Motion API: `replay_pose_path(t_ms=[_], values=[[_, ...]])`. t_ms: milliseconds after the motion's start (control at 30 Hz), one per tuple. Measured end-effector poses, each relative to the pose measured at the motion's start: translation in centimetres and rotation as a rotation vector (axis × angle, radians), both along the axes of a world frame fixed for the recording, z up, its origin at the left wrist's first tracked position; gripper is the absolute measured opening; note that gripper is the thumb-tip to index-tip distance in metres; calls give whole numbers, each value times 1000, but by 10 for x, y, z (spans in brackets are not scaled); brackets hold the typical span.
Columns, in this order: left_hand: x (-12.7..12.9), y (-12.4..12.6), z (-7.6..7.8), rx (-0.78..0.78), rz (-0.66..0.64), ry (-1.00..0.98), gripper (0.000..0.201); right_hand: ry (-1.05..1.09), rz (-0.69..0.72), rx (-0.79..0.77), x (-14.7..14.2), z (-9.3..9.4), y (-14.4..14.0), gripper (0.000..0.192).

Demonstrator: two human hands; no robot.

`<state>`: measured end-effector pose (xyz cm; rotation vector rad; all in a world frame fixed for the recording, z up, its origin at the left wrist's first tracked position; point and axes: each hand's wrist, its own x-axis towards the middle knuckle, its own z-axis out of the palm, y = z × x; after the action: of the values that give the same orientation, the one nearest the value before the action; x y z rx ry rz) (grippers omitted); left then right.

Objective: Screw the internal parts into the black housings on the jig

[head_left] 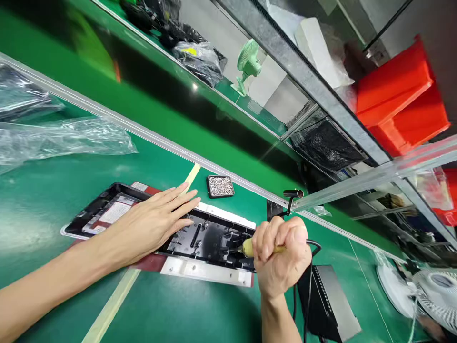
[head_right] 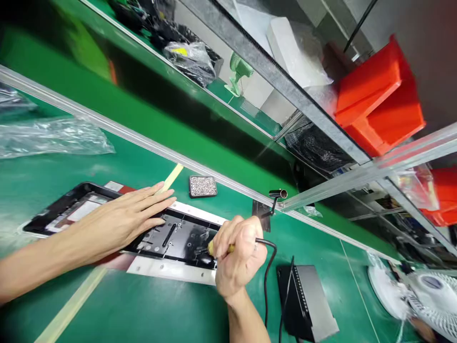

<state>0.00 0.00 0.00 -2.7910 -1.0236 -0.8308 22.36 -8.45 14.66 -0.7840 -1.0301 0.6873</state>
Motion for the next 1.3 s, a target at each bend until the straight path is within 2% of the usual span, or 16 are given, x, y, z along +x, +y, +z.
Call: replay_pose_path(t_ms=[200,467,600,700,833,1033,1300], values=[[1,-3,-2,-51,-20,-28,57,-12,-18,-9,1,-2,0,41],[-2,-5,25,-31,7,-129,35,-36,-37,-3,1,-2,-2,45],[-5,-6,26,-64,-102,-227,22,-29,-35,-1,0,-2,-2,44],[-6,-6,19,-224,-181,-247,25,-25,-42,2,-1,-2,-2,45],[-8,-5,10,-381,-192,-182,33,-30,-41,-1,-2,-2,-2,46],[-8,-4,8,-402,-205,-128,46,-32,-33,3,-1,-1,-2,46],[-7,-5,14,-450,-187,-128,41,-25,-32,12,-2,-2,-3,45]])
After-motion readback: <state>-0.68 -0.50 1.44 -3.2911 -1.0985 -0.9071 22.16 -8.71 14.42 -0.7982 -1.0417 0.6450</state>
